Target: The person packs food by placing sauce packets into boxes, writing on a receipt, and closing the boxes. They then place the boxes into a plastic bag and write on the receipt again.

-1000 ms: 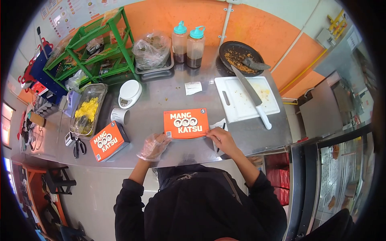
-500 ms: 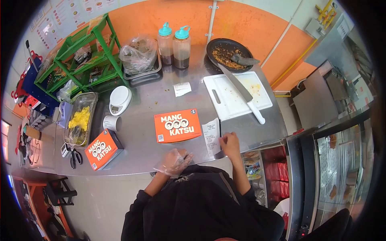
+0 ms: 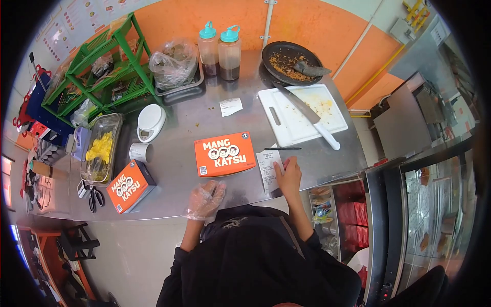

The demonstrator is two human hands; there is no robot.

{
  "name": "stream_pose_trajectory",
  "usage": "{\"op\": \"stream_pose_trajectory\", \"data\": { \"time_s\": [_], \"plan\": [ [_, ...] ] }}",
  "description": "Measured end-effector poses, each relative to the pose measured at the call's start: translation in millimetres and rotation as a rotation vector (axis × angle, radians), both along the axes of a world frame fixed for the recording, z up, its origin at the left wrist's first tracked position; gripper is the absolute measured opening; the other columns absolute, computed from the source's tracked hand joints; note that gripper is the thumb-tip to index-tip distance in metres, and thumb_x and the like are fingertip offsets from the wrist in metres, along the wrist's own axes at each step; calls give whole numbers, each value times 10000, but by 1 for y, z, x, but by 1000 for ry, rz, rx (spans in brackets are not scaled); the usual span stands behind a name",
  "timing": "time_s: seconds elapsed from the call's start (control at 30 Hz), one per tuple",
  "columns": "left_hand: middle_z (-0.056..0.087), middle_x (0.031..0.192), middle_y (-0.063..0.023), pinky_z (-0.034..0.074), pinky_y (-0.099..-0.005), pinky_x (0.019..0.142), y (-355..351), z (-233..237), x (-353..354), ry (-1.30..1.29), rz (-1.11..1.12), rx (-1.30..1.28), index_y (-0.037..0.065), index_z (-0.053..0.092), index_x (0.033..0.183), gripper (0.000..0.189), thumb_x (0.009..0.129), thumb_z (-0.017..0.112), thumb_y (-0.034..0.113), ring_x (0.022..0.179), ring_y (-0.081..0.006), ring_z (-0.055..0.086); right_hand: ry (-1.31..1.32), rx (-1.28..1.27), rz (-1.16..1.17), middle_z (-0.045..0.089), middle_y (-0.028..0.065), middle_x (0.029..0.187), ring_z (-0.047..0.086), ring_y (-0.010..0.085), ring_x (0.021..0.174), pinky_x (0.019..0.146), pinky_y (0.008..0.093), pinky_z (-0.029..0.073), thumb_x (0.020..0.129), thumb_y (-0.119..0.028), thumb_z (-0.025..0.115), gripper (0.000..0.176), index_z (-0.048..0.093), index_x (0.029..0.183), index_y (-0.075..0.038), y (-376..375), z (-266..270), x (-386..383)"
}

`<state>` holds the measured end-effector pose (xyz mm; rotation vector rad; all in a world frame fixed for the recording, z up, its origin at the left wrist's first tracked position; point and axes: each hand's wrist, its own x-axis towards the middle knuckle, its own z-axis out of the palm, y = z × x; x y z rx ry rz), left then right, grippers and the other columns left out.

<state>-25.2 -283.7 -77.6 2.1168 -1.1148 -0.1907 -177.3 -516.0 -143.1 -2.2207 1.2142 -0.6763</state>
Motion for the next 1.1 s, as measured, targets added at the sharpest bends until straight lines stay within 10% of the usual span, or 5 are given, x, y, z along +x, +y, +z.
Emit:
{"op": "stream_pose_trajectory", "data": {
  "time_s": [0.47, 0.8, 1.07, 1.1],
  "plan": [
    [642, 659, -103, 471, -377, 534, 42, 4, 6, 190, 272, -72, 45, 623, 806, 280, 906, 639, 307, 567, -277, 621, -99, 87, 495, 604, 156, 808, 625, 292, 786, 703, 358, 489, 768, 36, 648, 215, 531, 934, -37, -29, 51, 5],
    [678, 910, -119, 514, -353, 635, 19, 17, 3, 45, 277, -179, 53, 638, 1001, 246, 855, 699, 241, 707, -232, 645, -770, 391, 585, 541, 63, 1015, 619, 90, 816, 618, 195, 492, 918, 9, 570, 218, 477, 1115, 13, 38, 83, 59],
    [638, 1053, -152, 507, -406, 781, -12, 22, 18, -293, 318, -256, 66, 614, 1112, 329, 821, 694, 196, 907, -316, 616, -566, -55, 488, 540, 138, 872, 563, 255, 742, 651, 353, 470, 880, 6, 593, 306, 487, 1168, 11, 57, 39, 106],
    [631, 1067, -160, 503, -409, 796, -11, 22, 20, -302, 349, -234, 65, 613, 1116, 338, 819, 694, 204, 927, -319, 613, -489, 58, 477, 540, 141, 954, 545, 285, 905, 766, 399, 442, 881, -37, 600, 318, 492, 1178, -1, 60, 40, 105]
  ]
}}
